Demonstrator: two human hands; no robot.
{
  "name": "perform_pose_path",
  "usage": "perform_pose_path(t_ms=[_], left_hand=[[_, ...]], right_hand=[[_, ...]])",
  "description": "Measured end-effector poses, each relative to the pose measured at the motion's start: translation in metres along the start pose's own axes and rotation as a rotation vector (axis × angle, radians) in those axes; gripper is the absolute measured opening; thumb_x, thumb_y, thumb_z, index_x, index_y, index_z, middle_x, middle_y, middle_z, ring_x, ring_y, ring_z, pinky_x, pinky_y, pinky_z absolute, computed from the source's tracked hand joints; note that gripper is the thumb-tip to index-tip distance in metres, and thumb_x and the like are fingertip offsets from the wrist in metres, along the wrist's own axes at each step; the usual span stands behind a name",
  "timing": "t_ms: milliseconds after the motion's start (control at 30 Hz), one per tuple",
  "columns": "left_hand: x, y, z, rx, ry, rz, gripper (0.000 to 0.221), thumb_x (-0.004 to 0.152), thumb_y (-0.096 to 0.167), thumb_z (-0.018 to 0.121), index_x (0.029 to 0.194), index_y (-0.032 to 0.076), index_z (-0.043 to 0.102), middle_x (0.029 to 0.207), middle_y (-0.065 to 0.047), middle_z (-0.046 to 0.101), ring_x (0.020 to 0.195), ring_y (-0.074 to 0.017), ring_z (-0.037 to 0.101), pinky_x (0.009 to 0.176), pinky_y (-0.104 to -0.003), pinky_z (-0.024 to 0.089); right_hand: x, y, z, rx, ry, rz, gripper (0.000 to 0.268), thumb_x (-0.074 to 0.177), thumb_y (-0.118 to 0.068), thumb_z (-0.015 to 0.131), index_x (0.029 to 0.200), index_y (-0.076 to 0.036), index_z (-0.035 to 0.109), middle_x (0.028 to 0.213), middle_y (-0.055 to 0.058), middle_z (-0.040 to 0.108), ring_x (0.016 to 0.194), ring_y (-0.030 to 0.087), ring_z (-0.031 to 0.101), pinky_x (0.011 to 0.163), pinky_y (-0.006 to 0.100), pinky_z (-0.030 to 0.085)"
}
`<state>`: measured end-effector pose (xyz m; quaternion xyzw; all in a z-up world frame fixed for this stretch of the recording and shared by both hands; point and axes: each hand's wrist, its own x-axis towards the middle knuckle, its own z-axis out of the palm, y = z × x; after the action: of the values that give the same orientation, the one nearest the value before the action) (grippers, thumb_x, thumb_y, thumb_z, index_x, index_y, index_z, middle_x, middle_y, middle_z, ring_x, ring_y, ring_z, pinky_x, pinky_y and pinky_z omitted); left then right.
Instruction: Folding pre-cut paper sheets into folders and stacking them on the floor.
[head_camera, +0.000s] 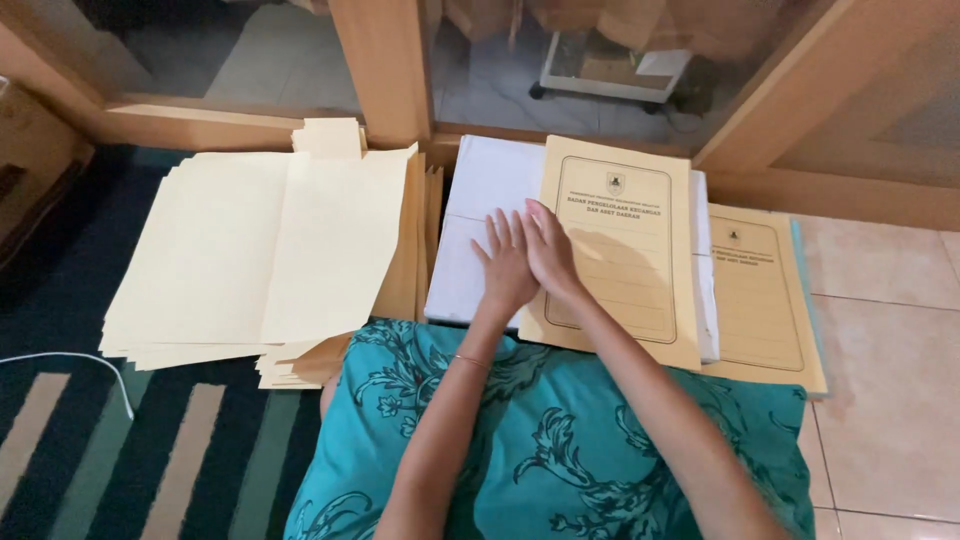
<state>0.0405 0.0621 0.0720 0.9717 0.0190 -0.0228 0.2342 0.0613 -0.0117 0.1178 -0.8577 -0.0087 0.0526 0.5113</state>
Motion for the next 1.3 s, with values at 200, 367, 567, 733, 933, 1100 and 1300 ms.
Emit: perform_pose_path(t_ms=[200,367,567,733,933,1100,1300], left_hand=[[0.002,0.022,0.086,0.171,0.025,0.234,0.071,0.106,0.048,0.035,0.163,0.007,0.025,0.172,-0.017,0.016,0.16,-0.0337,0.009,0.12,-0.072,0.0],[-0.009,0.023,0.07,0.19,0.044,0.242,0.072,0.107,0.055,0.024,0.162,0.01,0.029,0.172,-0.013,0.02,0.159,-0.0312,0.012,0.121,-0.07,0.008],[-0.009,0.025,0.069,0.08,0.109,0.148,0.088,0.101,0.061,0.039,0.16,-0.003,0.024,0.168,-0.029,0.016,0.157,-0.0421,0.014,0.127,-0.057,0.013],[0.0,0.012,0.078,-0.081,0.14,0.143,0.104,0.09,0.061,0.062,0.158,-0.008,0.023,0.165,-0.032,0.021,0.156,-0.045,0.018,0.128,-0.054,0.015],[0.005,0.005,0.077,-0.265,0.067,0.142,0.109,0.084,0.058,0.073,0.16,-0.003,0.024,0.168,-0.029,0.018,0.158,-0.0422,0.013,0.129,-0.05,0.009],[0.009,0.004,0.084,-0.417,0.039,0.138,0.109,0.083,0.052,0.078,0.16,0.0,0.023,0.169,-0.028,0.015,0.158,-0.0414,0.01,0.129,-0.05,0.006],[0.01,0.006,0.071,-0.546,-0.063,0.061,0.103,0.087,0.049,0.077,0.162,0.003,0.022,0.17,-0.025,0.013,0.16,-0.0368,0.006,0.13,-0.049,0.003]], right_hand=[[-0.006,0.131,-0.077,-0.585,0.16,-0.292,0.047,0.108,-0.032,0.049,0.147,-0.006,0.055,0.155,0.023,0.047,0.145,0.043,0.042,0.119,0.055,0.033],[-0.003,0.144,-0.121,-0.761,0.164,0.01,0.07,0.105,-0.06,0.042,0.158,-0.015,0.04,0.168,0.016,0.029,0.156,0.035,0.024,0.125,0.058,0.018],[0.002,0.166,-0.134,-0.692,0.422,0.205,0.107,0.089,-0.076,0.056,0.155,0.006,0.037,0.162,0.028,0.032,0.152,0.043,0.029,0.121,0.055,0.03],[0.017,0.195,-0.143,-0.693,0.449,0.208,0.109,0.08,-0.076,0.066,0.144,0.011,0.047,0.146,0.028,0.049,0.138,0.044,0.045,0.104,0.057,0.046],[0.006,0.167,-0.156,-0.534,0.369,0.25,0.096,0.083,-0.058,0.074,0.143,0.013,0.047,0.142,0.033,0.05,0.133,0.049,0.048,0.101,0.062,0.046],[-0.003,0.138,-0.168,-0.471,0.312,0.258,0.09,0.094,-0.055,0.067,0.15,0.011,0.042,0.147,0.033,0.049,0.135,0.051,0.049,0.105,0.063,0.045],[-0.063,0.029,-0.199,0.007,0.196,0.055,0.066,0.102,-0.046,0.066,0.144,0.003,0.055,0.14,0.03,0.058,0.132,0.046,0.053,0.105,0.055,0.047]])
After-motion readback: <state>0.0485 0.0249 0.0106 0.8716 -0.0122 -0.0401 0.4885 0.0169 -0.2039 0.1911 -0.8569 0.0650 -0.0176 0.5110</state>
